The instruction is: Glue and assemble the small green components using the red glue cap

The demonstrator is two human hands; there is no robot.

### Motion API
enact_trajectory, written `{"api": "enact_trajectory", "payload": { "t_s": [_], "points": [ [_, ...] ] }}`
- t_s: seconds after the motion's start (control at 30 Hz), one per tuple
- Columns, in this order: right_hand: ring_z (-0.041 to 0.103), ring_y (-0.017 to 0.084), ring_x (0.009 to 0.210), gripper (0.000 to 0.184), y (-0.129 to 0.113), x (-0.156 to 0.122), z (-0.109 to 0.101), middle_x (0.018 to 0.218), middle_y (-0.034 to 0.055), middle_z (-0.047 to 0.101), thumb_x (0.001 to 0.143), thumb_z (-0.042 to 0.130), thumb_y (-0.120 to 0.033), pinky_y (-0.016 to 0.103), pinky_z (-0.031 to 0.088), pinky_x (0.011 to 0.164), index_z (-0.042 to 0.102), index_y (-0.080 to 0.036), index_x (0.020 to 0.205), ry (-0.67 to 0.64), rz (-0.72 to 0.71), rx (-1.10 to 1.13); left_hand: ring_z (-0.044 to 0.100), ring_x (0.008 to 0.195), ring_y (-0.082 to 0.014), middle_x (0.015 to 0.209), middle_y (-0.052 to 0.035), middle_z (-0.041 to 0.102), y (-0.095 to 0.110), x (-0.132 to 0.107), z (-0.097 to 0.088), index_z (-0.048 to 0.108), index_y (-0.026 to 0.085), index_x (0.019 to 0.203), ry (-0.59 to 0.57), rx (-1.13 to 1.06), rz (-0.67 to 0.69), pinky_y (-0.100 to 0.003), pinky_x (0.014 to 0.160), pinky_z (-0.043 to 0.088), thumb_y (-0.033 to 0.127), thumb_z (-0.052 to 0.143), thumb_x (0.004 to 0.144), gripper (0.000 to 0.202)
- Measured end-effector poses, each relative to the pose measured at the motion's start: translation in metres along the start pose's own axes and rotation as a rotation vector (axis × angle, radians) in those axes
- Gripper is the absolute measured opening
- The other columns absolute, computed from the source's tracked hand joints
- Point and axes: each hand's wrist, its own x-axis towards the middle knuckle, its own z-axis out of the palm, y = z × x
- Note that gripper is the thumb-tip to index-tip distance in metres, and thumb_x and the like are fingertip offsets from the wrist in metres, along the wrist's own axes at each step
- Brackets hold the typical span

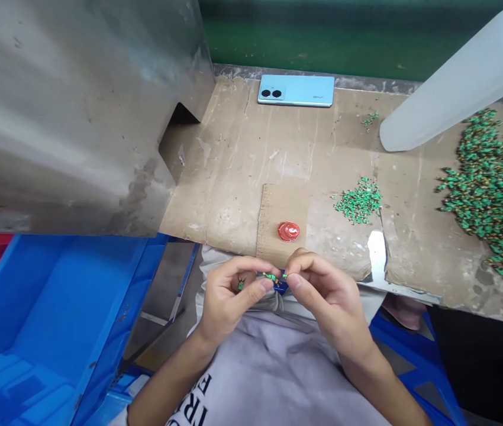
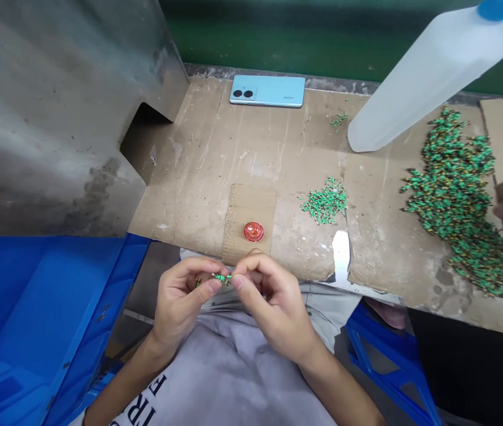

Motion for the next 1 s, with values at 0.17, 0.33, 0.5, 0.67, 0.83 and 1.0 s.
{"api": "enact_trajectory", "payload": {
  "t_s": [0.17,0.33,0.5,0.67,0.83,1.0],
  "points": [
    [0.031,0.006,0.051,0.034,-0.001,0.002,0.003,0.067,-0.0070,0.049,0.102,0.081,-0.050,0.021,0.026,0.045,0.070,-0.021,0.087,-0.009,0.080,0.110,0.084,0.090,-0.0142,0.100,-0.0016,0.090,0.001,0.002,-0.001,0.091,0.029,0.103,-0.033,-0.002,0.003,-0.019,0.084,0.066,0.020,0.089,0.094,0.012],
    [0.047,0.008,0.051,0.033,0.001,0.002,-0.001,0.067,-0.0029,0.064,0.103,0.079,-0.050,0.020,0.038,0.047,0.070,-0.021,0.090,-0.010,0.078,0.074,0.083,0.093,-0.0154,0.096,-0.0024,0.089,0.003,0.007,-0.004,0.092,0.029,0.098,-0.050,0.127,0.096,-0.020,0.085,0.065,0.021,0.091,0.093,0.010],
    [0.059,0.011,0.056,0.031,0.000,0.004,-0.004,0.075,0.0008,0.072,0.101,0.082,-0.047,0.021,0.046,0.049,0.072,-0.020,0.090,-0.014,0.060,0.025,0.080,0.074,-0.0141,0.089,-0.0036,0.088,0.008,0.005,-0.002,0.091,0.025,0.099,0.015,0.217,0.077,-0.018,0.066,0.062,0.026,0.093,0.090,0.009],
    [0.060,0.013,0.057,0.034,-0.004,0.006,-0.005,0.068,-0.0001,0.069,0.099,0.083,-0.050,0.023,0.047,0.051,0.072,-0.020,0.087,-0.078,0.092,-0.044,0.084,0.082,-0.0185,0.090,-0.0057,0.089,0.012,0.006,0.000,0.090,0.023,0.093,-0.015,0.276,0.182,-0.024,0.078,0.068,0.024,0.093,0.090,0.004],
    [0.058,0.013,0.056,0.041,-0.004,0.007,-0.008,0.065,-0.0008,0.067,0.098,0.083,-0.058,0.025,0.046,0.054,0.072,-0.020,0.086,-0.122,0.137,-0.061,0.084,0.078,-0.0199,0.086,-0.0067,0.088,0.014,0.010,-0.001,0.090,0.022,0.091,-0.054,0.349,0.262,-0.027,0.074,0.069,0.026,0.091,0.092,0.005],
    [0.057,0.012,0.056,0.043,-0.002,0.007,-0.013,0.064,-0.0008,0.067,0.098,0.082,-0.059,0.025,0.045,0.055,0.073,-0.019,0.087,-0.179,0.203,-0.034,0.083,0.075,-0.0199,0.084,-0.0062,0.087,0.014,0.011,-0.002,0.089,0.022,0.092,-0.106,0.367,0.297,-0.027,0.071,0.067,0.025,0.091,0.092,0.004]
  ]
}}
